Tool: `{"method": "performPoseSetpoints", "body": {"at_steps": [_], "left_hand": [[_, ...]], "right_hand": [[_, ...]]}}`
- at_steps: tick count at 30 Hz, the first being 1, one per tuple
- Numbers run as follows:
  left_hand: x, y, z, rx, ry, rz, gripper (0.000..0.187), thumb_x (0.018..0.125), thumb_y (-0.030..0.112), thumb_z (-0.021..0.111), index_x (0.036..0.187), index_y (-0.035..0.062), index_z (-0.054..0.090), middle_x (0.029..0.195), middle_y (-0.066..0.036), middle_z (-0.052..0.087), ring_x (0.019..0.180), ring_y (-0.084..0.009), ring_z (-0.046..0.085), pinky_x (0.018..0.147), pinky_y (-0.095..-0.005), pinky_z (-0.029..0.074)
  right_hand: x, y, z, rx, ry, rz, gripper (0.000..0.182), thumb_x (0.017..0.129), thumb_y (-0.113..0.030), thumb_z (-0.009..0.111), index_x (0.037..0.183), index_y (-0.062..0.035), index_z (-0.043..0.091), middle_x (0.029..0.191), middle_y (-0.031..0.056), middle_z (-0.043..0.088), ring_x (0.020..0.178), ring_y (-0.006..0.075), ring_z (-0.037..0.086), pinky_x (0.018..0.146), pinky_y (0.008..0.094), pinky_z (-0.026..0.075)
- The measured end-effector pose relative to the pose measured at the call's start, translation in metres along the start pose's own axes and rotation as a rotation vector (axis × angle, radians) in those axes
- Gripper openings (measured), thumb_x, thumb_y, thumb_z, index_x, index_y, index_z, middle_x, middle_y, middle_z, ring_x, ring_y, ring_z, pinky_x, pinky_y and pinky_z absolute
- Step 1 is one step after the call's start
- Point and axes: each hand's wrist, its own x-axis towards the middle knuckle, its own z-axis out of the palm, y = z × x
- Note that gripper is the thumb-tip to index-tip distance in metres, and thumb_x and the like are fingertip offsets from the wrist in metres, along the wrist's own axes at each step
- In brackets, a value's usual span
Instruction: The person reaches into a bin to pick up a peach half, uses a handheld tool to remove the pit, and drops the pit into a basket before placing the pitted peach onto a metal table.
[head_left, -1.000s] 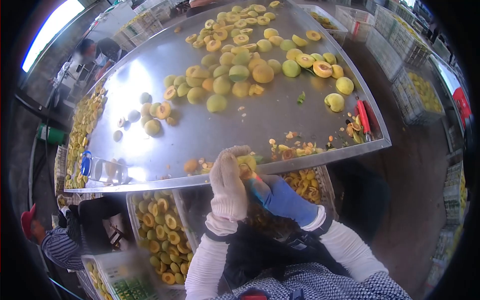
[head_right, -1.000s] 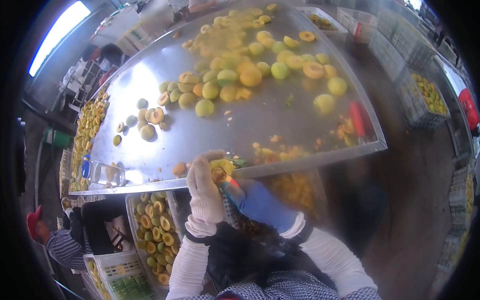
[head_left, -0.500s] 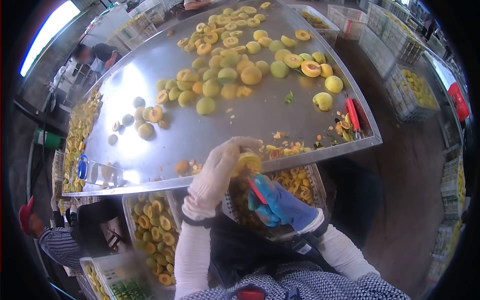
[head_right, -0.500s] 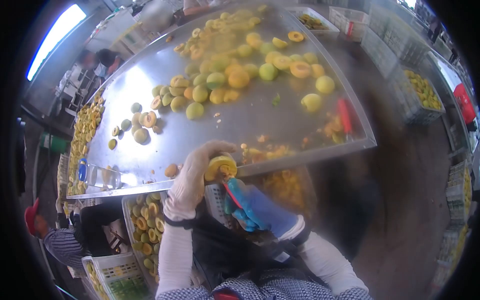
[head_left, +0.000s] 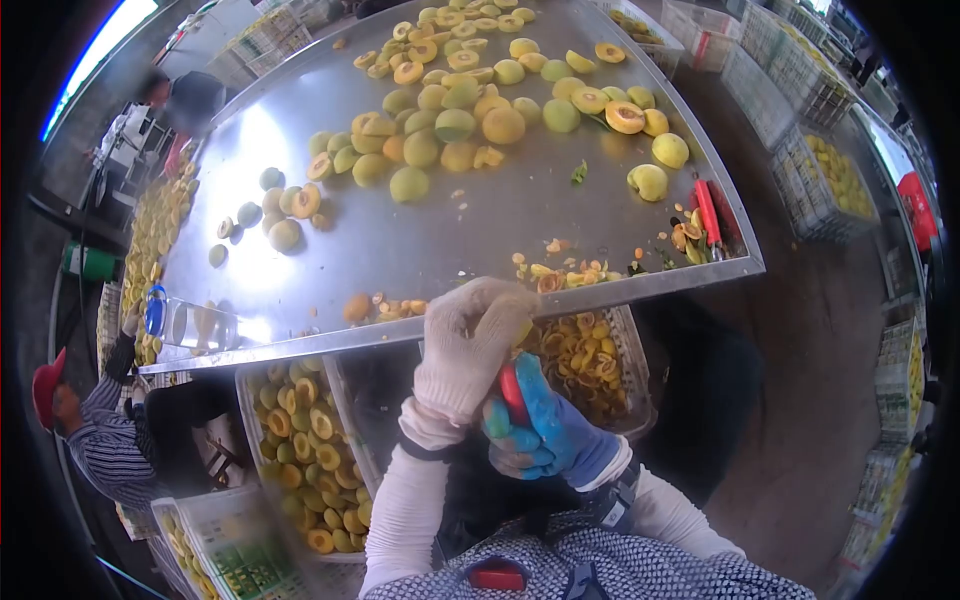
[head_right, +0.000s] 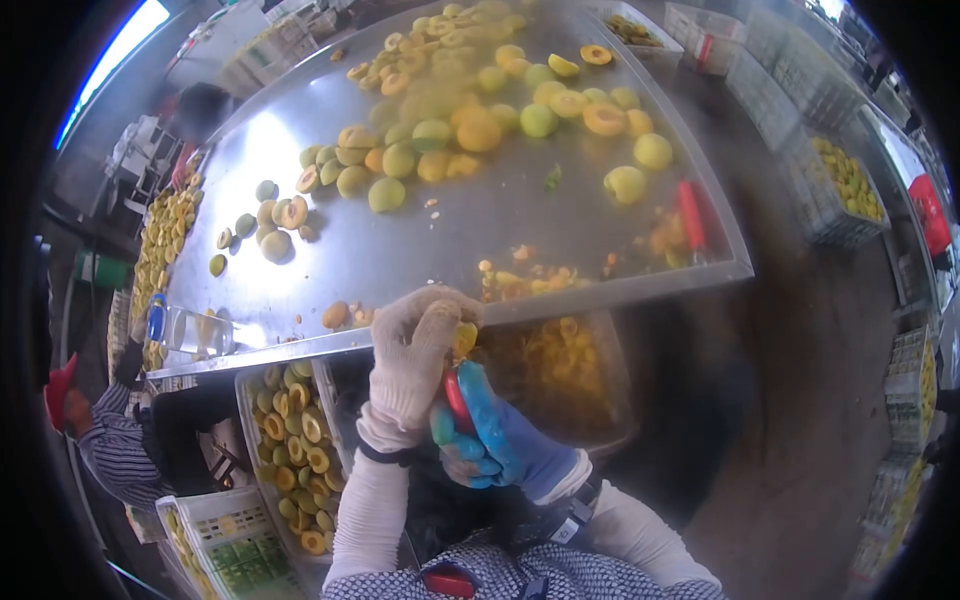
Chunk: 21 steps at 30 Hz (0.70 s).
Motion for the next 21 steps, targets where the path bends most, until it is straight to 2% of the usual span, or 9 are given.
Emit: {"method": "performPoseSetpoints", "body": {"at_steps": [2, 3, 6, 8, 12, 16, 18, 20, 21], "left_hand": [[-0.002, -0.007, 0.006, -0.007, 0.159, 0.074, 0.029, 0.104, 0.017, 0.054, 0.097, -0.0026, 0.074, 0.090, -0.007, 0.072, 0.085, -0.0152, 0.066, 0.080, -0.0288, 0.052], [-0.003, -0.004, 0.005, -0.011, 0.162, 0.067, 0.029, 0.104, 0.017, 0.054, 0.097, -0.0026, 0.074, 0.090, -0.007, 0.072, 0.085, -0.0152, 0.066, 0.080, -0.0288, 0.052], [-0.002, 0.006, -0.008, 0.020, 0.030, -0.105, 0.036, 0.104, 0.029, 0.055, 0.101, -0.0016, 0.073, 0.096, -0.009, 0.073, 0.088, -0.0165, 0.067, 0.081, -0.0284, 0.053], [0.000, 0.004, -0.023, -0.317, -0.166, -0.133, 0.048, 0.101, 0.044, 0.056, 0.106, -0.0009, 0.072, 0.100, -0.011, 0.072, 0.090, -0.0188, 0.068, 0.083, -0.0298, 0.054], [-0.007, 0.003, -0.013, -0.423, -0.110, -0.165, 0.054, 0.099, 0.049, 0.057, 0.106, -0.0017, 0.072, 0.096, -0.011, 0.071, 0.093, -0.0190, 0.068, 0.082, -0.0311, 0.055], [-0.002, 0.011, -0.018, -0.150, -0.176, -0.217, 0.046, 0.097, 0.042, 0.063, 0.099, -0.0020, 0.075, 0.091, -0.009, 0.070, 0.086, -0.0164, 0.069, 0.076, -0.0282, 0.056], [0.009, 0.019, -0.023, 0.064, -0.432, -0.305, 0.024, 0.090, 0.020, 0.073, 0.100, -0.0014, 0.078, 0.087, -0.006, 0.073, 0.078, -0.0123, 0.066, 0.073, -0.0263, 0.053], [0.012, 0.021, -0.026, 0.096, -0.477, -0.364, 0.027, 0.090, 0.021, 0.074, 0.102, -0.0016, 0.078, 0.087, -0.006, 0.073, 0.079, -0.0128, 0.067, 0.073, -0.0276, 0.053], [0.010, 0.014, -0.025, 0.002, -0.465, -0.330, 0.027, 0.090, 0.023, 0.073, 0.101, -0.0019, 0.077, 0.087, -0.007, 0.073, 0.079, -0.0127, 0.067, 0.072, -0.0275, 0.053]], "right_hand": [[-0.003, -0.013, 0.008, -0.205, 0.226, 0.076, 0.066, 0.107, -0.068, 0.034, 0.094, -0.0091, 0.059, 0.057, -0.0041, 0.041, 0.042, 0.0082, 0.035, 0.042, 0.0247, 0.032], [-0.004, -0.017, 0.008, -0.203, 0.231, 0.083, 0.066, 0.107, -0.068, 0.034, 0.094, -0.0091, 0.059, 0.057, -0.0041, 0.041, 0.042, 0.0082, 0.035, 0.042, 0.0247, 0.032], [-0.007, -0.024, 0.010, -0.383, 0.259, 0.085, 0.066, 0.106, -0.069, 0.034, 0.093, -0.0093, 0.059, 0.056, -0.0046, 0.040, 0.042, 0.0076, 0.035, 0.042, 0.0242, 0.033], [-0.008, -0.025, 0.021, -0.378, 0.260, 0.088, 0.066, 0.106, -0.070, 0.036, 0.093, -0.0093, 0.059, 0.057, -0.0045, 0.041, 0.042, 0.0069, 0.037, 0.042, 0.0235, 0.034], [-0.009, -0.027, 0.011, -0.278, 0.188, 0.124, 0.065, 0.106, -0.069, 0.037, 0.094, -0.0089, 0.059, 0.058, -0.0042, 0.043, 0.043, 0.0063, 0.037, 0.043, 0.0230, 0.033], [-0.016, -0.021, 0.012, -0.413, 0.270, 0.135, 0.063, 0.108, -0.066, 0.037, 0.092, -0.0078, 0.057, 0.057, -0.0034, 0.043, 0.041, 0.0060, 0.036, 0.040, 0.0230, 0.033], [-0.020, -0.011, 0.007, -0.479, 0.316, 0.136, 0.063, 0.109, -0.063, 0.036, 0.089, -0.0070, 0.056, 0.056, -0.0026, 0.043, 0.038, 0.0059, 0.034, 0.038, 0.0231, 0.033], [-0.014, 0.001, -0.005, -0.078, 0.105, 0.084, 0.062, 0.109, -0.062, 0.036, 0.090, -0.0064, 0.055, 0.056, -0.0027, 0.042, 0.038, 0.0062, 0.034, 0.038, 0.0230, 0.032], [-0.011, 0.009, -0.007, -0.074, 0.099, 0.081, 0.062, 0.109, -0.062, 0.036, 0.090, -0.0064, 0.055, 0.056, -0.0027, 0.042, 0.038, 0.0062, 0.034, 0.038, 0.0230, 0.032]]}}
